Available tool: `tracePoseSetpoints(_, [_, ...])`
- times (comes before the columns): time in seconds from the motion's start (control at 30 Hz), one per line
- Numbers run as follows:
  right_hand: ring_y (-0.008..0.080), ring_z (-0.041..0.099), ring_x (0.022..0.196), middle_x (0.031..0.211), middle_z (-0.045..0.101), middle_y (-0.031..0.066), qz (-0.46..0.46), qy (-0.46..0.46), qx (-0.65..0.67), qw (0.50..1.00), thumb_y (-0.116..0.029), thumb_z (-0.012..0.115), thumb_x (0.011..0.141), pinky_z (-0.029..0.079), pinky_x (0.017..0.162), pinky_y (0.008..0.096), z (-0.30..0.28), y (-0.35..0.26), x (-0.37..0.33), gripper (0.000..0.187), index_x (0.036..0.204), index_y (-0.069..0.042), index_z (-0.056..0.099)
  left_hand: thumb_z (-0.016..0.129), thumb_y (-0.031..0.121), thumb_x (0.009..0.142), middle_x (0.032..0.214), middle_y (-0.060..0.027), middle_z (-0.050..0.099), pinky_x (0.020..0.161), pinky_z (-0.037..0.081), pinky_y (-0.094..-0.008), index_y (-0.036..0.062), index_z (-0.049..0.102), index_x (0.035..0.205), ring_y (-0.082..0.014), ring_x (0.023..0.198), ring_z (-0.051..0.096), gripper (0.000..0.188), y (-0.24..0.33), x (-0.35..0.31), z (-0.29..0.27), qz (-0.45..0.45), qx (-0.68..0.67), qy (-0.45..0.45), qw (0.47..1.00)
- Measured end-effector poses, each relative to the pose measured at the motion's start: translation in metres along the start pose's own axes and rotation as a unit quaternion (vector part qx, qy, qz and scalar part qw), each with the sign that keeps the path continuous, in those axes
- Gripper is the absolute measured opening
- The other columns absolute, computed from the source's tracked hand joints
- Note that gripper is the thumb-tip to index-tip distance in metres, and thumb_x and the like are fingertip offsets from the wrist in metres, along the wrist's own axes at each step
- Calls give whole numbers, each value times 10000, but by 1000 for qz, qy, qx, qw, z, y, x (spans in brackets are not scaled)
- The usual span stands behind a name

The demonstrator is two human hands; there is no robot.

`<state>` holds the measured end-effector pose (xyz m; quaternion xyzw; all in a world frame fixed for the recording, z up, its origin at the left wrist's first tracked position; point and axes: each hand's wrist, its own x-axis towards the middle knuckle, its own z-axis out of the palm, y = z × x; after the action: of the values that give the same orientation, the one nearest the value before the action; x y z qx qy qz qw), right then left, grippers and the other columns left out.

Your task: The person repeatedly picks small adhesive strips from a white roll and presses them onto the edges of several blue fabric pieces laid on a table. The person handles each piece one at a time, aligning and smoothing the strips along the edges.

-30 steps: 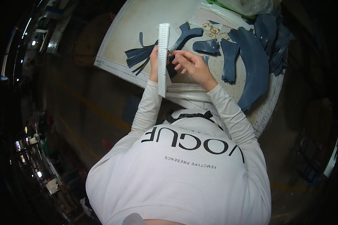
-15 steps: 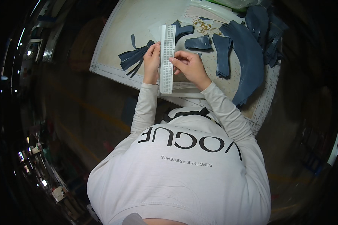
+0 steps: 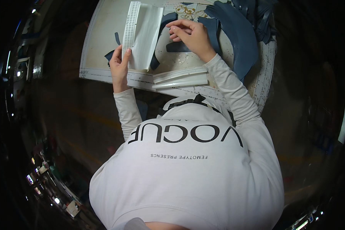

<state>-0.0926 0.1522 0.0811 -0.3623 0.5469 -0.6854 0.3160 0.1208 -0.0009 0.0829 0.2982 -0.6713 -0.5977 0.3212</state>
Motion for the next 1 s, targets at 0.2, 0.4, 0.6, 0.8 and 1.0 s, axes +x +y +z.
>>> tracePoseSetpoints(0.2, [79,655,733,845,696,27,-3,122,-111,986,-136,621,922,545,667,218,-66,9,-14,172,1047,-57,709,622,168,917,1047,-69,674,880,448,-256,-17,615,1177,-113,966,588,319,-9,-8,-16,-94,124,-315,936])
tracePoseSetpoints(0.4, [150,670,707,821,706,89,5,73,-349,934,-160,666,866,527,654,267,-63,35,-33,151,960,-54,717,685,203,834,991,-140,685,797,497,-316,29,680,1063,-234,860,645,287,-44,-25,47,-65,285,-475,830])
tracePoseSetpoints(0.6, [249,679,709,839,692,158,-12,45,-373,927,-72,641,826,534,657,326,-49,57,-42,124,920,-11,695,743,241,768,875,-132,657,758,510,-354,63,701,967,-265,829,655,271,-60,7,61,53,282,-274,918])
tracePoseSetpoints(0.8, [270,687,722,850,686,181,-10,34,-379,925,-51,637,815,535,665,329,-46,63,-35,123,914,0,691,771,229,724,931,-114,644,814,494,-393,90,685,1015,-306,908,615,333,-96,38,87,155,387,-145,897])
tracePoseSetpoints(1.0, [198,671,717,830,686,125,19,45,-339,939,-102,674,831,527,680,285,-58,52,-39,184,987,-5,682,789,171,708,894,-102,647,792,489,-355,61,660,956,-261,860,614,300,-101,46,94,105,421,-223,873])
